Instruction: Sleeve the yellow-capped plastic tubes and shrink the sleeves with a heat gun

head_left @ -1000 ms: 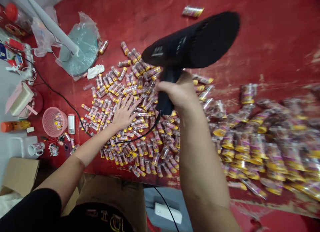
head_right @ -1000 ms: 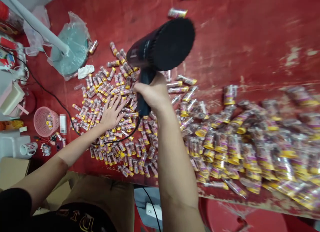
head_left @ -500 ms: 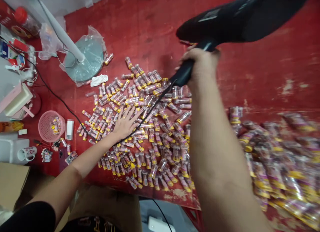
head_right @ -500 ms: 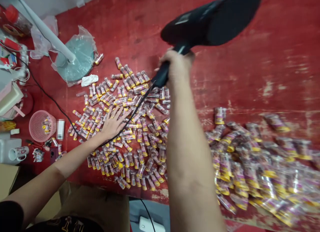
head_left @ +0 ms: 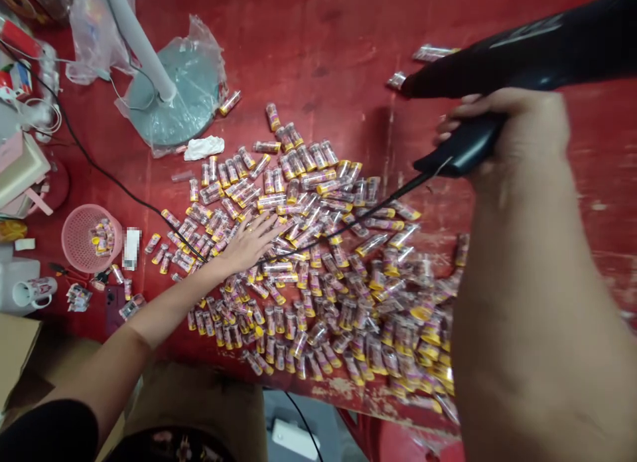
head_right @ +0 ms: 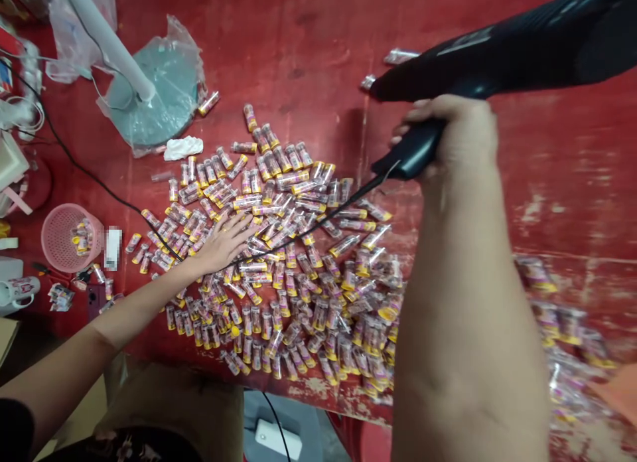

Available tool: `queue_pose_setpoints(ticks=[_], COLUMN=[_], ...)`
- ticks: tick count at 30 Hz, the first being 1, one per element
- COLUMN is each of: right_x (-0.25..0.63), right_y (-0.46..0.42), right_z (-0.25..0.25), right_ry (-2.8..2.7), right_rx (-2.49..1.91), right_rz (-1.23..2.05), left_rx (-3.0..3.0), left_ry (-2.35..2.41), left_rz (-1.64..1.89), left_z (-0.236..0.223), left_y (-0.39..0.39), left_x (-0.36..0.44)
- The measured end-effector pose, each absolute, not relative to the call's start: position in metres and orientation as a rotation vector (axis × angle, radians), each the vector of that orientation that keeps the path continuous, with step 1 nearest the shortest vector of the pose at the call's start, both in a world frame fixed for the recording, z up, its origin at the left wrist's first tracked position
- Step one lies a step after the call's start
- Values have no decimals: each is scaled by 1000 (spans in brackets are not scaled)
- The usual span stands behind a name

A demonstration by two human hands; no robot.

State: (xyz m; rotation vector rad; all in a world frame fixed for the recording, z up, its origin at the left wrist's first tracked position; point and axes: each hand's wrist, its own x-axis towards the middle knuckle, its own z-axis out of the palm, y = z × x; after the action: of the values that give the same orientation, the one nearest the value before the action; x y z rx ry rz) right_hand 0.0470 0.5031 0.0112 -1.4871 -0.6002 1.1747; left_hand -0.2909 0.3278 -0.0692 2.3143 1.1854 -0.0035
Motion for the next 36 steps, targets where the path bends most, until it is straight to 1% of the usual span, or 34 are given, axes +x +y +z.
queue_pose_setpoints(ticks=[5, 9, 14, 18, 23, 26, 29, 31, 34, 36], right_x=[41, 33, 17, -11, -37, -33, -22, -17, -15, -15], right_y=[513, 509, 478, 451, 394, 343, 288, 254, 214, 195], right_z=[21, 32, 31, 31, 44, 53, 61, 67, 73, 74], right_ry=[-481, -480, -557, -728, -745, -654, -543, -454, -305, -220], right_rx=[-1600, -1596, -1556, -1499, -1519, -1619, -1634, -1599, -1566, -1540], right_rz=[1066, 1092, 1224, 1483, 1664, 1605, 1531, 1531, 1526, 1513], left_rx=[2343, 2334, 2345, 2367, 2387, 2325, 2261, 2326, 2483, 2511], left_ry=[1199, 1203, 1210, 1282, 1366, 1466, 1547, 1437, 1048, 913], left_rz=[-19, 0, 58, 29, -15, 35, 78, 70, 16, 4], left_z=[-69, -73, -77, -80, -85, -87, -88, -88, -92, -97], left_y=[327, 327, 324, 328, 356, 380, 387, 378, 362, 364], left_x=[-289, -289, -291, -285, -287, -292, -284, -269, -245, -240])
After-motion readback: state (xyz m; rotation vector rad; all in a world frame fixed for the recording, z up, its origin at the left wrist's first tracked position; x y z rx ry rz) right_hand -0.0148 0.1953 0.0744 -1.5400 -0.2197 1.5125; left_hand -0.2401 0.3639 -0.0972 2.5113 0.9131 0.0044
